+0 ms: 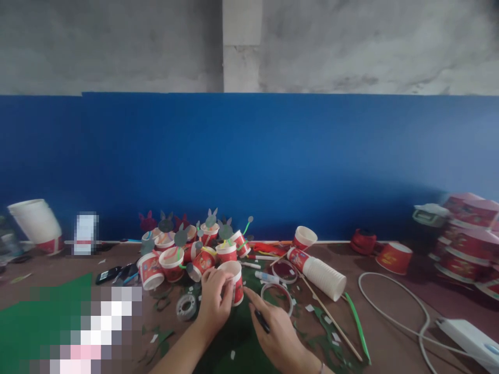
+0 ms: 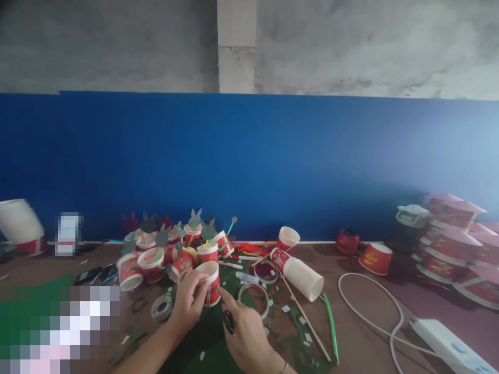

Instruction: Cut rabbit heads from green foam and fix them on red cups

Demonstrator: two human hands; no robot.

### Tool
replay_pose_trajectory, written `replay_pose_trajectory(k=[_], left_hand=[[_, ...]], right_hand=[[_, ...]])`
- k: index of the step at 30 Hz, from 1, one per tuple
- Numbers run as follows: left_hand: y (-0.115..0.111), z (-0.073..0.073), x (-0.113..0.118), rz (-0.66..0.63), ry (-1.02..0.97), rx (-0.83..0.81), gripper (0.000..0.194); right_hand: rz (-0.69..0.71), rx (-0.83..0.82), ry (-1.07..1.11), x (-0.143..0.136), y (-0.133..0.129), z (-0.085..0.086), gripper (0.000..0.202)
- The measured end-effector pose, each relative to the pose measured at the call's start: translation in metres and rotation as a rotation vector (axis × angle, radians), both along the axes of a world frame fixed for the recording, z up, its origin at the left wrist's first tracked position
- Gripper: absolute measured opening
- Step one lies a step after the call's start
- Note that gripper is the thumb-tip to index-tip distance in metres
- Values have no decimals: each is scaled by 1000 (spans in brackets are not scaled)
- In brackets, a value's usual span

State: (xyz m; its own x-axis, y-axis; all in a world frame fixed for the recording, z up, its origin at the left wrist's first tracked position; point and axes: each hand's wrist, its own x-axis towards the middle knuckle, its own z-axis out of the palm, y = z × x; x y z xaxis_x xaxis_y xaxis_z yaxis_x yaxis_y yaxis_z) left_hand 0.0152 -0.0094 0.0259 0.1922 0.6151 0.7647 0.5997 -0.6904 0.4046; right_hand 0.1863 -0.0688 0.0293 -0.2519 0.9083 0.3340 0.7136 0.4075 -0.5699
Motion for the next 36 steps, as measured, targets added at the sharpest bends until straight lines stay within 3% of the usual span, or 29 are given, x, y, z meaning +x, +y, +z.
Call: replay_pose_trajectory(k=[7, 9, 11, 16, 18, 21, 26, 28, 30, 34, 36], left_hand=[[0, 2, 0, -9, 11, -32, 15], [0, 2, 0, -12, 20, -30, 15], [-1, 1, 1, -9, 25, -26, 15], [-2, 1, 3, -17, 36, -8, 15], [-3, 1, 3, -19, 34, -13, 15], [-2, 1, 3, -24, 32, -13, 15], [-2, 0, 3, -20, 40, -31, 15], [-2, 0, 3, -20, 40, -34, 15], [-3, 1, 2, -22, 37, -34, 15], [-5, 2, 3, -21, 31, -26, 15], [-5, 3, 3, -22, 27, -21, 16]], right_hand=[[-23, -84, -303, 0, 2, 19, 61], [-21, -115, -282, -1, 1, 24, 59], [-6, -217, -98, -1, 2, 29, 49], [61, -901, 566, 0, 11, 38, 45], [78, -1005, 712, 1, 14, 40, 45], [54, -851, 458, 2, 11, 40, 45], [-17, -318, -151, -2, -1, 32, 62], [-17, -243, -196, -3, -2, 30, 58], [2, -415, 33, -4, 1, 31, 46], [52, -973, 667, 1, 10, 40, 41], [69, -1080, 794, 3, 13, 42, 39]])
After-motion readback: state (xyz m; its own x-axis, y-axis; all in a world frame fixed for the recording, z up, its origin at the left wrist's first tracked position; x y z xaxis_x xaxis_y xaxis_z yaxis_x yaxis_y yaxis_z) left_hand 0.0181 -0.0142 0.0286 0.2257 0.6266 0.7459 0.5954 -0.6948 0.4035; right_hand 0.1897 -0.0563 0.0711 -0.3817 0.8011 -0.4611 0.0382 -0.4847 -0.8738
